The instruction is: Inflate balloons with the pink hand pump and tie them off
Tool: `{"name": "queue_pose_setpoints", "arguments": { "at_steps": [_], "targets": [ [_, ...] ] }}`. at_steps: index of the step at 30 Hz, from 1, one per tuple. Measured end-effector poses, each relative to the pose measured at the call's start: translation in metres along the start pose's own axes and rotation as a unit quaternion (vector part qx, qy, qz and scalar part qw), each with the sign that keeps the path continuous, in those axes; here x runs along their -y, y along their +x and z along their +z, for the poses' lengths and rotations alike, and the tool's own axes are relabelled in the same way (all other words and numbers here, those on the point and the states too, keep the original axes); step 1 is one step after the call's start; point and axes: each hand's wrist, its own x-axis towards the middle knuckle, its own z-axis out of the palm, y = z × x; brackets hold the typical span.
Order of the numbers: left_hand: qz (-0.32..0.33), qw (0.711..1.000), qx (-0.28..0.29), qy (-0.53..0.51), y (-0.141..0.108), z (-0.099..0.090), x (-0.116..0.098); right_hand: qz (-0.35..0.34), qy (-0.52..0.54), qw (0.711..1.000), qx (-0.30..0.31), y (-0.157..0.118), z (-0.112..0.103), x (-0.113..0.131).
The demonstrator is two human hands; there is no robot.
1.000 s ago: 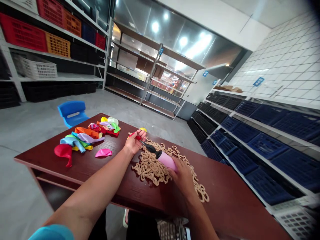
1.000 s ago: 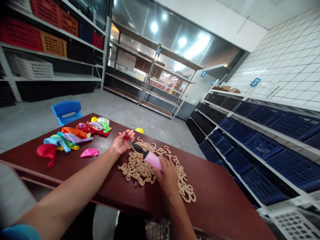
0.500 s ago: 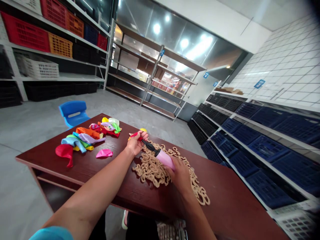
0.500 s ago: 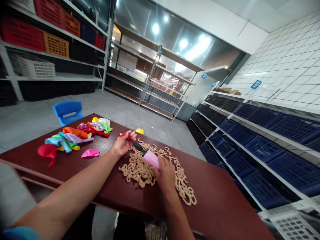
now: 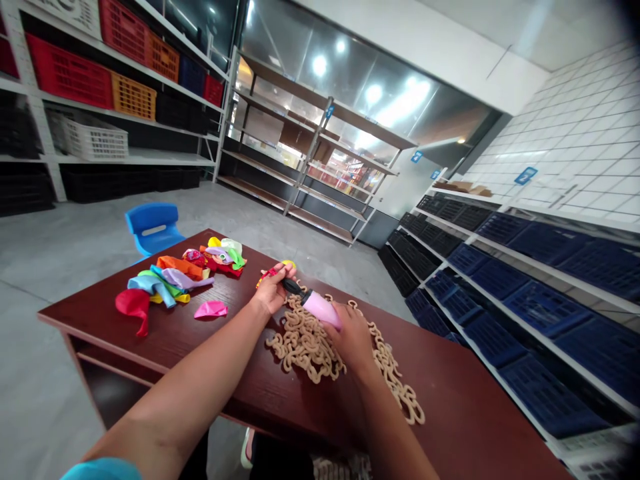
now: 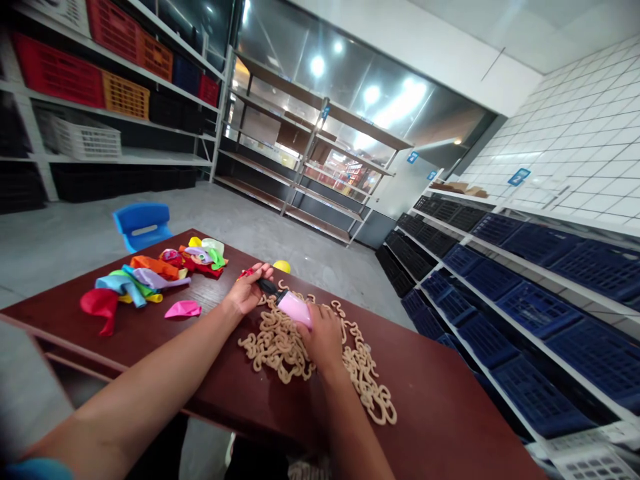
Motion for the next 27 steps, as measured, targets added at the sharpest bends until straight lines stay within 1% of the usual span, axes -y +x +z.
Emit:
{"name": "queue_pose_setpoints", "arguments": {
  "at_steps": [4, 7, 9, 11, 13, 17, 22, 25, 27],
  "targets": [
    [0.005, 0.999, 0.016, -0.031, 0.002, -0.002, -0.011, -0.02, 0.016, 1.0, 0.015, 0.019, 0.004, 0.001],
    [0.011, 0.998, 0.035, -0.06, 0.005, -0.005, -0.021, -0.038, 0.032, 0.999, 0.021, 0.032, 0.011, 0.001],
    [0.01, 0.998, 0.018, -0.067, 0.008, -0.007, -0.027, -0.049, 0.041, 0.998, 0.023, 0.037, 0.018, 0.0],
    [0.001, 0.998, -0.023, -0.056, 0.011, -0.01, -0.03, -0.059, 0.049, 0.997, 0.022, 0.039, 0.026, -0.001],
    [-0.005, 0.998, -0.05, -0.037, 0.015, -0.013, -0.03, -0.067, 0.054, 0.996, 0.022, 0.037, 0.033, -0.001],
    [0.008, 0.998, -0.068, -0.001, 0.02, -0.016, -0.025, -0.066, 0.058, 0.996, 0.016, 0.031, 0.041, -0.001],
    [0.046, 0.993, -0.098, 0.034, 0.022, -0.019, -0.021, -0.066, 0.088, 0.994, -0.004, 0.027, 0.043, 0.005],
    [0.042, 0.994, -0.098, 0.038, 0.018, -0.013, -0.021, -0.067, 0.101, 0.993, -0.007, 0.027, 0.042, 0.008],
    [0.041, 0.993, -0.096, 0.05, 0.015, -0.002, -0.022, -0.053, 0.102, 0.993, -0.009, 0.027, 0.044, 0.007]
  ]
}}
